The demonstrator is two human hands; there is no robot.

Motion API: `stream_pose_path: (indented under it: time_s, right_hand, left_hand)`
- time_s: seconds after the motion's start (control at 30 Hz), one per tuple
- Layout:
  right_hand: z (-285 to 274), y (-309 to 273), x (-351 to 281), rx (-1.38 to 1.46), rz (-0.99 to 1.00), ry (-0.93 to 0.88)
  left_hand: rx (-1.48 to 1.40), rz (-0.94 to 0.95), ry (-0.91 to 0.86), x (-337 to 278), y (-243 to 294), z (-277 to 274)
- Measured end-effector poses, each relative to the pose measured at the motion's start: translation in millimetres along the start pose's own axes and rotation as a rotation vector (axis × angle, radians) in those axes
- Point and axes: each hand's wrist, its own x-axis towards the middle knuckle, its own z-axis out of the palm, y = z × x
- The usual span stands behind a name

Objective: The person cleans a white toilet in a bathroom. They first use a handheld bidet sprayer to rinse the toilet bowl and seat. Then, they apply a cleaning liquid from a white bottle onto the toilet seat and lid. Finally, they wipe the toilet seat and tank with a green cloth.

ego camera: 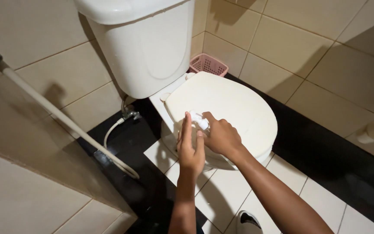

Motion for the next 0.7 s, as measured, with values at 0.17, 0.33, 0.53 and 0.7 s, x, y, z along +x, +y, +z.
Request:
stream_pose_path:
  time_s: [0.17,0.33,0.53,0.7]
  right_hand:
    - [9.0,27.8,6.8,-0.033,-0.057,0.076]
    - [11.3,47.8,2.8,-0.044,-0.032,0.083]
    - [0.9,52.7,-14.6,-0.074,0.012,0.040]
    - [9.8,72.5,-18.6,-0.015,0.002,0.096]
  left_hand:
    - [0.038,0.006,-0.026,-3.6,-4.3,7.9]
    - [0.031,0.062,-0.034,-8.5,-5.2,20.9]
    - [-0.023,0.104,-0.040,-14.9,-7.3,32.2]
    - [-0.029,0.139,-0.022,-26.6,-10.7,46.5]
